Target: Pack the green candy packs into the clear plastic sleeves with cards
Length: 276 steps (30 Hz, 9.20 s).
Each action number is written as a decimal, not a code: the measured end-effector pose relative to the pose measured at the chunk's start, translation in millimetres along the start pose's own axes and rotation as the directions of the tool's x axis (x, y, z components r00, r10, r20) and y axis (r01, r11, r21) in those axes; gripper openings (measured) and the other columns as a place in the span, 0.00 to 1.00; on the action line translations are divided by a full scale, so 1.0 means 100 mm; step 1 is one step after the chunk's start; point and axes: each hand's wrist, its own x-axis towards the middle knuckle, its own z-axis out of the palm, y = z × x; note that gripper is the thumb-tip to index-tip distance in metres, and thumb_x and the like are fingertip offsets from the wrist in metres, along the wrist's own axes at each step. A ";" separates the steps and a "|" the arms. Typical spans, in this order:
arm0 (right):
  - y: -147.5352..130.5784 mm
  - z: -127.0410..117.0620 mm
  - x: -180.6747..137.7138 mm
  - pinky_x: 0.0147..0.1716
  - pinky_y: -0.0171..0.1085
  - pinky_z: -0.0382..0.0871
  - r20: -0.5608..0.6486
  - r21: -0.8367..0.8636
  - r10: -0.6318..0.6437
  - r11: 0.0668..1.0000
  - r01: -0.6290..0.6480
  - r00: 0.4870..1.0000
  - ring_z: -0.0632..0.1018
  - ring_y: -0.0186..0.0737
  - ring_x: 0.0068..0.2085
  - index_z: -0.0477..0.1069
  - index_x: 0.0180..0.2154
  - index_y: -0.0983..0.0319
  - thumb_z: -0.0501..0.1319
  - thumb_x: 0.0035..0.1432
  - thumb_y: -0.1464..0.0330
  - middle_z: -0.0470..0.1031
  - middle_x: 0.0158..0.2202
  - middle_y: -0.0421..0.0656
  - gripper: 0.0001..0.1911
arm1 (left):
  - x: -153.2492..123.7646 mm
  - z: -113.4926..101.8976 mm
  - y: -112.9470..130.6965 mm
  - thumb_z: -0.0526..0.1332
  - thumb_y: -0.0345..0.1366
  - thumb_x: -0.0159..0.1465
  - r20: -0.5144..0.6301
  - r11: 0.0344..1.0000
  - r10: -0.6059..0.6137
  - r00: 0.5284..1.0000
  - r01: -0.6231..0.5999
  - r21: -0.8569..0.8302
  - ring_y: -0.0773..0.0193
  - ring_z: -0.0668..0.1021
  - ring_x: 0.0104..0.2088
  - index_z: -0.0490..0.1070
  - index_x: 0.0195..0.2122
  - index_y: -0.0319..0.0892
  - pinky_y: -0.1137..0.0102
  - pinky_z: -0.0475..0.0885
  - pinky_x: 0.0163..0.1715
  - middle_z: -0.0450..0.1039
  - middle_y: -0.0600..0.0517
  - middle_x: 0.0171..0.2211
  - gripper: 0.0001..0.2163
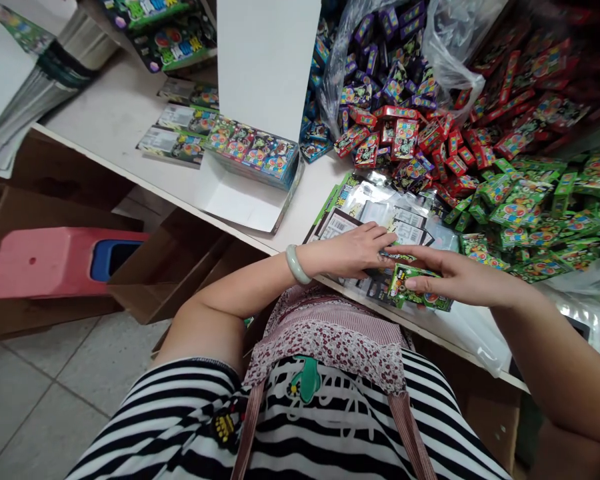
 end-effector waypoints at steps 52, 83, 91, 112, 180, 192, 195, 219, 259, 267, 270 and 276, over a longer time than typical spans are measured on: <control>0.64 0.11 0.09 0.39 0.37 0.75 -0.528 0.723 0.214 0.620 0.303 0.822 0.78 0.38 0.43 0.78 0.46 0.51 0.71 0.40 0.69 0.78 0.53 0.39 0.26 | -0.55 -0.02 -0.28 0.68 0.46 0.61 -0.160 0.887 -0.449 0.879 0.418 -0.195 0.43 0.67 0.63 0.44 0.72 0.52 0.47 0.66 0.63 0.59 0.40 0.64 0.43; 0.49 0.04 0.57 0.32 0.40 0.69 -0.735 -0.128 -0.246 0.966 0.226 0.632 0.74 0.39 0.34 0.72 0.32 0.60 0.68 0.55 0.58 0.75 0.34 0.42 0.12 | -0.48 0.12 -0.24 0.64 0.53 0.63 -0.217 0.965 -0.253 0.943 0.228 -0.133 0.43 0.68 0.61 0.44 0.73 0.47 0.48 0.66 0.60 0.62 0.37 0.63 0.42; 0.51 0.19 0.49 0.36 0.42 0.74 -0.727 -0.125 -0.271 0.956 0.266 0.631 0.77 0.41 0.39 0.73 0.43 0.57 0.65 0.57 0.62 0.76 0.43 0.46 0.12 | -0.49 0.18 -0.17 0.63 0.53 0.64 -0.233 0.968 -0.244 0.941 0.224 -0.112 0.44 0.69 0.61 0.44 0.73 0.48 0.48 0.67 0.59 0.63 0.38 0.62 0.41; 0.49 -1.32 0.96 0.57 0.58 0.60 -0.821 -0.515 -0.149 0.610 -0.602 0.551 0.74 0.65 0.56 0.73 0.50 0.73 0.59 0.58 0.74 0.77 0.51 0.65 0.18 | -0.58 0.11 -0.30 0.68 0.49 0.61 -0.346 0.897 -0.440 0.829 0.425 -0.122 0.44 0.70 0.60 0.46 0.72 0.50 0.48 0.70 0.60 0.62 0.39 0.60 0.43; 0.63 0.05 0.49 0.55 0.55 0.70 -0.426 -0.567 -0.600 0.761 0.317 0.678 0.75 0.53 0.56 0.64 0.60 0.55 0.61 0.65 0.62 0.75 0.56 0.51 0.24 | -0.56 0.30 -0.23 0.68 0.51 0.60 -0.294 0.930 -0.340 0.894 0.273 -0.244 0.45 0.71 0.60 0.52 0.70 0.44 0.49 0.70 0.58 0.65 0.38 0.60 0.41; 0.62 0.15 0.58 0.45 0.48 0.76 -0.544 -0.522 -0.596 0.791 0.317 0.590 0.78 0.47 0.48 0.67 0.53 0.56 0.60 0.64 0.70 0.77 0.48 0.49 0.16 | -0.56 0.27 -0.22 0.65 0.52 0.63 -0.295 0.968 -0.233 0.927 0.193 -0.160 0.44 0.72 0.59 0.48 0.72 0.45 0.48 0.70 0.57 0.66 0.36 0.60 0.41; 0.66 0.24 0.62 0.41 0.45 0.78 -0.733 -0.392 -0.512 0.856 0.338 0.448 0.78 0.45 0.47 0.67 0.50 0.56 0.64 0.61 0.67 0.75 0.49 0.49 0.16 | -0.56 0.25 -0.23 0.66 0.51 0.63 -0.325 0.959 -0.272 0.906 0.225 -0.174 0.44 0.71 0.60 0.47 0.72 0.45 0.49 0.70 0.58 0.65 0.37 0.61 0.41; 0.80 -0.92 1.32 0.38 0.49 0.77 -0.889 -0.279 -0.286 0.958 0.073 0.357 0.79 0.47 0.40 0.64 0.55 0.56 0.57 0.64 0.53 0.76 0.42 0.46 0.22 | -0.76 0.15 -0.32 0.70 0.51 0.59 -0.405 0.875 -0.485 0.775 0.425 -0.233 0.45 0.71 0.61 0.52 0.70 0.47 0.47 0.69 0.61 0.64 0.39 0.61 0.42; 0.32 -0.27 0.40 0.59 0.63 0.68 -0.096 -0.745 -0.521 0.603 0.286 0.848 0.70 0.61 0.61 0.67 0.63 0.53 0.70 0.53 0.64 0.68 0.63 0.52 0.35 | -0.60 0.21 -0.25 0.68 0.54 0.59 -0.230 0.902 -0.361 0.904 0.275 -0.333 0.44 0.69 0.62 0.51 0.71 0.49 0.44 0.68 0.61 0.63 0.39 0.62 0.43; 0.40 -0.09 0.57 0.61 0.59 0.66 -0.294 -0.630 -0.592 0.710 0.313 0.751 0.67 0.59 0.65 0.54 0.68 0.58 0.68 0.55 0.49 0.62 0.65 0.58 0.46 | -0.53 0.26 -0.22 0.68 0.54 0.59 -0.352 0.887 -0.437 0.828 0.333 -0.320 0.44 0.71 0.61 0.53 0.69 0.46 0.45 0.69 0.60 0.65 0.38 0.60 0.42; 0.38 0.01 0.60 0.61 0.63 0.61 -0.421 -0.663 -0.614 0.711 0.234 0.668 0.70 0.60 0.62 0.59 0.64 0.56 0.63 0.61 0.52 0.74 0.57 0.54 0.34 | -0.55 0.25 -0.20 0.69 0.53 0.59 -0.384 0.885 -0.456 0.802 0.365 -0.289 0.44 0.70 0.61 0.53 0.69 0.44 0.45 0.69 0.60 0.65 0.37 0.60 0.42; 0.22 -0.01 0.73 0.62 0.68 0.51 -0.297 -0.704 -0.606 0.661 0.260 0.738 0.70 0.58 0.64 0.58 0.66 0.53 0.54 0.69 0.62 0.81 0.51 0.48 0.26 | -0.69 0.32 -0.24 0.68 0.54 0.58 -0.384 0.853 -0.519 0.764 0.430 -0.296 0.43 0.69 0.62 0.54 0.68 0.42 0.45 0.68 0.61 0.64 0.36 0.61 0.42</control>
